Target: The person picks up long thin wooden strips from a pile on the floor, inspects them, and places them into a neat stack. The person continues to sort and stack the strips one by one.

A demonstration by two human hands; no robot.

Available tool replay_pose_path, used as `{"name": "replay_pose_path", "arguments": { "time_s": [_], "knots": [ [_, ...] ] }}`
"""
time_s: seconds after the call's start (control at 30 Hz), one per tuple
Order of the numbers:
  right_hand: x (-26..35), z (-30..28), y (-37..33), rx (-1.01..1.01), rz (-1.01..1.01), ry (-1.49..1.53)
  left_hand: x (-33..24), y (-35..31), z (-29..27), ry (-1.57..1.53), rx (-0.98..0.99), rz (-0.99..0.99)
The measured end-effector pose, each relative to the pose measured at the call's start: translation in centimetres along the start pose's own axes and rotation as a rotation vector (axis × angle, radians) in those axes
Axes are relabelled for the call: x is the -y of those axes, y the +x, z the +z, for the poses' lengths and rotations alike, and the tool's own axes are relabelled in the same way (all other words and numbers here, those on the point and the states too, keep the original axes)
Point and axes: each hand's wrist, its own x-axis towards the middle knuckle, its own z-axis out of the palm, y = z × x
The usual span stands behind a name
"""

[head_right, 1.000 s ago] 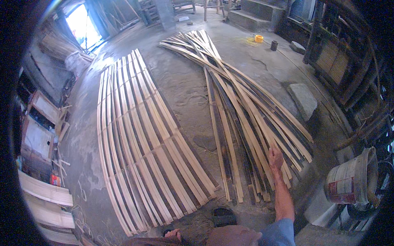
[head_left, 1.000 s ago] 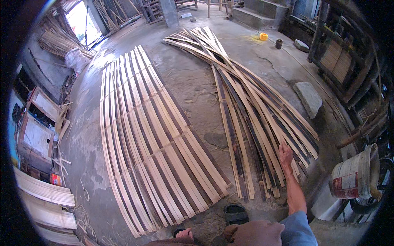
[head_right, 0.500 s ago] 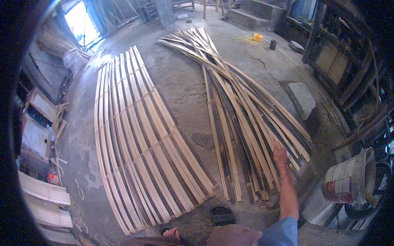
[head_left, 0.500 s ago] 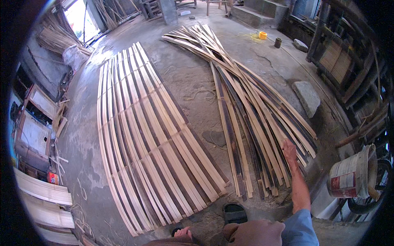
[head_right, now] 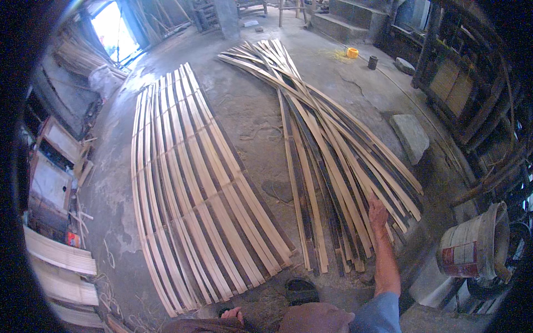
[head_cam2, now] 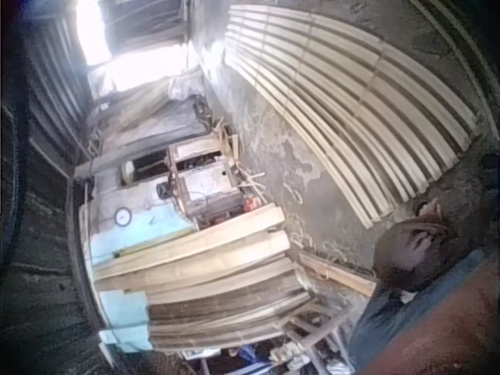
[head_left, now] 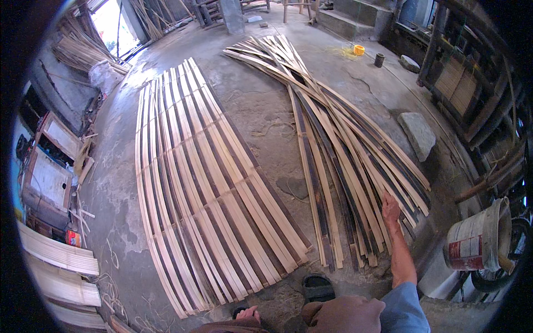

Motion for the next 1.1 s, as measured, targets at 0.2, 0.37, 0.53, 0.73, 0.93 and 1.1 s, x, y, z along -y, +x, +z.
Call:
{"name": "replay_pose_path", "arguments": {
  "time_s": [0.2, 0.37, 0.53, 0.73, 0.93, 1.1],
  "knots": [
    [-1.3, 0.7, -1.1, 0.002, 0.007, -0.044, -2.5, 3.7, -3.1, 0.033, 0.003, 0.119],
    [1.3, 0.8, -1.2, 0.007, 0.086, -0.015, -2.0, 2.1, -2.9, 0.139, -0.031, 0.117],
    [0.8, -0.7, -1.5, -0.158, -0.031, 0.074, -3.2, 4.9, -3.7, 0.056, -0.113, -0.010],
    [-2.0, 3.1, 0.1, -0.082, -0.077, 0.073, -5.8, 8.3, -8.9, -0.240, 0.093, -0.248],
    [-13.7, 4.1, -0.9, -0.062, -0.185, -0.083, -6.2, 10.5, -11.4, -0.220, 0.003, -0.260],
    [-5.0, 2.6, -0.3, 0.138, 0.074, -0.400, -7.2, 7.1, -12.5, -0.284, -0.006, -0.405]
  ]
}}
